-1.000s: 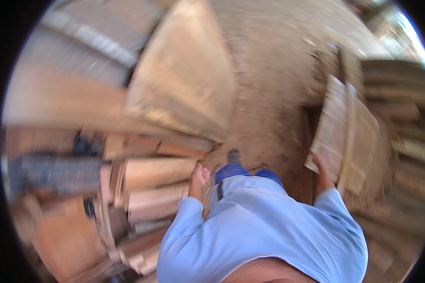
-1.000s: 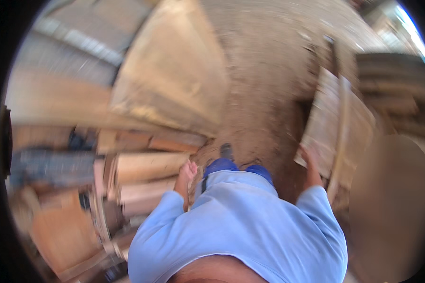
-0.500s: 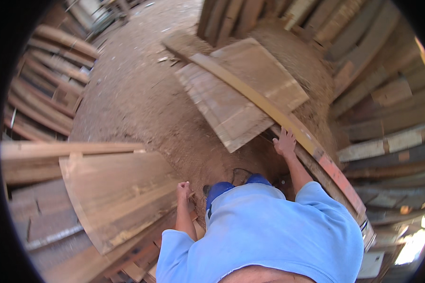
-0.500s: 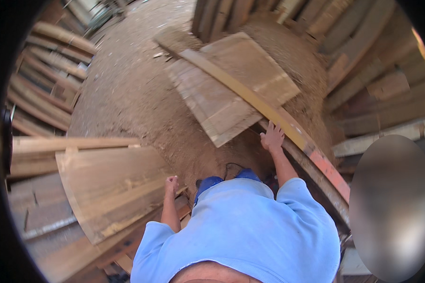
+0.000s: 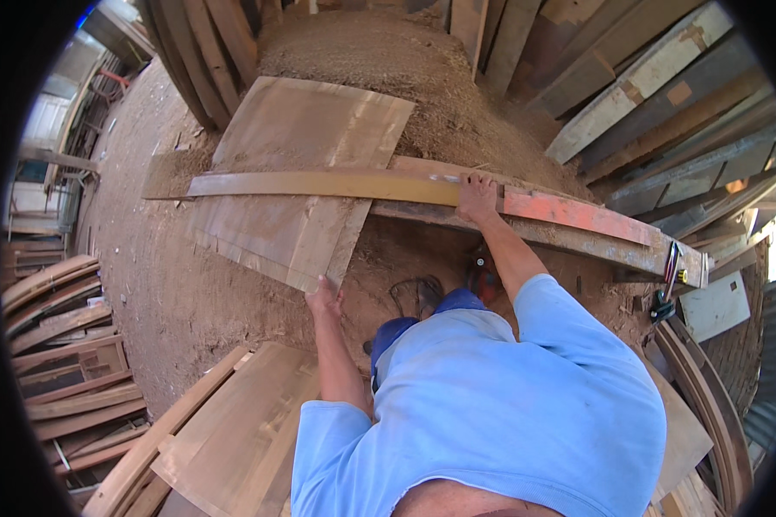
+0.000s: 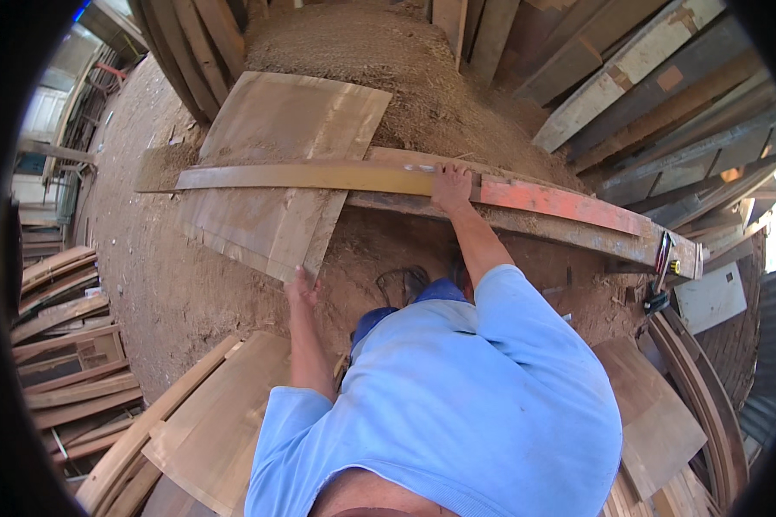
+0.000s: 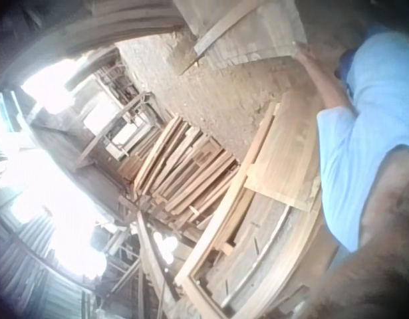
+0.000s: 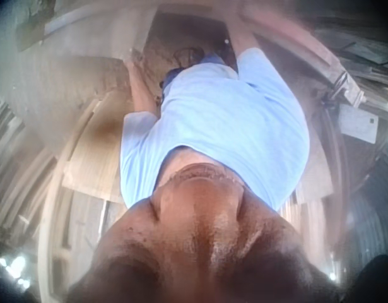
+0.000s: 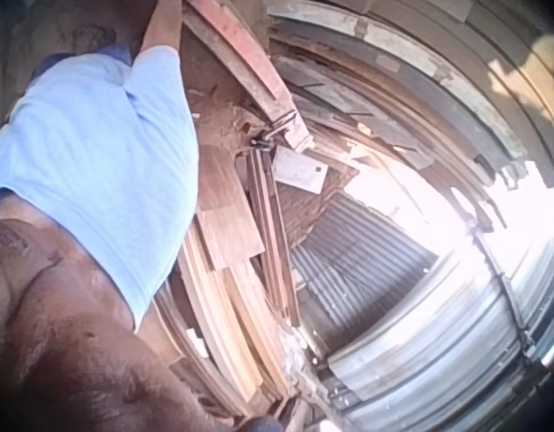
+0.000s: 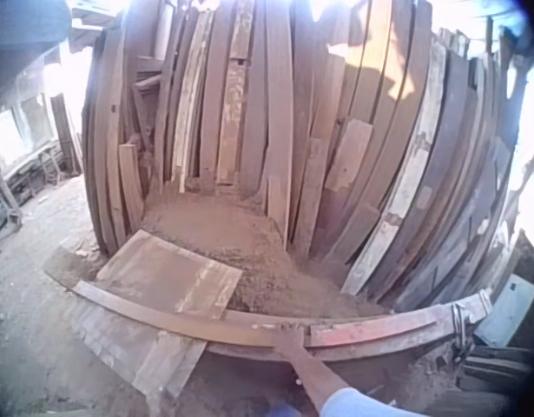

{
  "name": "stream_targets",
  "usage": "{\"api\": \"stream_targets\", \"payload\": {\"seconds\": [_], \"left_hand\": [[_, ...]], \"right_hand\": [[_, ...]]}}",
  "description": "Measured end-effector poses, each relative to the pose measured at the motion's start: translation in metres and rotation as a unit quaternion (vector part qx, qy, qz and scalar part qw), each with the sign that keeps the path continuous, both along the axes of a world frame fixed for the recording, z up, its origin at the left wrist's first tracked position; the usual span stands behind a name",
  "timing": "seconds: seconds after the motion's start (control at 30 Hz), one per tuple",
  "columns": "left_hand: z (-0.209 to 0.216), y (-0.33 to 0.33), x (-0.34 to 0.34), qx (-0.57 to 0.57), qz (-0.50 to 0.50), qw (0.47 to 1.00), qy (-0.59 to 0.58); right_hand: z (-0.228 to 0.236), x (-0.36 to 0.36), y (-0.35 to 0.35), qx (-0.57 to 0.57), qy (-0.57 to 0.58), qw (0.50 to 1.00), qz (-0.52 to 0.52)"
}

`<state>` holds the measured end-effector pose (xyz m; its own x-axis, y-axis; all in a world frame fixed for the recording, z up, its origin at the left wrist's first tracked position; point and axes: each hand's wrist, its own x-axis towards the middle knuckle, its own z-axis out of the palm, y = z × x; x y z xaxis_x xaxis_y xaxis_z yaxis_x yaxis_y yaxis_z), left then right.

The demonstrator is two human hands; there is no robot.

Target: The person uses a belt sander to smooth wood panels, then moves and stacks several rectangular wood blocks by hand in a workshop.

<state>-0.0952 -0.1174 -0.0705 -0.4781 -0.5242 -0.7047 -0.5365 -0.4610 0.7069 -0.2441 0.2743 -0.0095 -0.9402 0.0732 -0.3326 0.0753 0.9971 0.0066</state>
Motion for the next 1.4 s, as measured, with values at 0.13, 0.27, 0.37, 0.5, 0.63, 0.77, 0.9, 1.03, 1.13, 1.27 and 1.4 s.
{"api": "stream_targets", "payload": {"seconds": [0.13,0.27,0.37,0.5,0.63,0.77,0.9,1.03,1.13,1.27,1.4], "left_hand": [[-0.004,-0.008,0.004,-0.026,-0.018,0.999,0.007],[-0.004,-0.002,0.005,-0.04,-0.065,0.997,0.016],[-0.002,-0.011,0.006,-0.044,-0.06,0.997,0.004],[0.003,-0.005,0.007,-0.018,-0.057,0.998,0.003],[-0.004,-0.012,0.01,-0.004,-0.078,0.997,0.01],[-0.019,-0.039,0.021,0.014,-0.092,0.994,0.058],[-0.018,-0.078,-0.014,0.138,0.049,0.986,0.075],[-0.035,-0.21,-0.071,0.078,-0.017,0.991,0.108],[-0.029,-0.29,-0.107,-0.163,-0.034,0.986,0.001],[0.008,-0.296,-0.18,-0.596,-0.23,0.769,-0.037],[0.036,-0.378,-0.233,-0.673,-0.333,0.659,-0.041]], "right_hand": [[-0.002,0.022,-0.01,0.027,0.021,0.999,0.04],[-0.006,0.02,0.006,0.01,0.001,0.998,0.055],[0.015,0.008,0.003,0.003,-0.016,0.997,0.079],[0.016,0.0,0.002,0.028,-0.02,0.996,0.083],[-0.016,0.006,0.004,-0.023,0.078,0.994,0.066],[0.013,0.029,-0.042,-0.059,0.13,0.989,0.039],[-0.002,0.056,-0.084,-0.249,0.109,0.957,-0.103],[-0.082,0.052,-0.147,-0.479,-0.104,0.855,-0.168],[-0.07,0.053,-0.238,-0.623,-0.105,0.694,-0.345],[-0.116,0.044,-0.251,-0.627,0.044,0.62,-0.469],[-0.118,0.052,-0.283,-0.712,0.04,0.492,-0.499]]}}
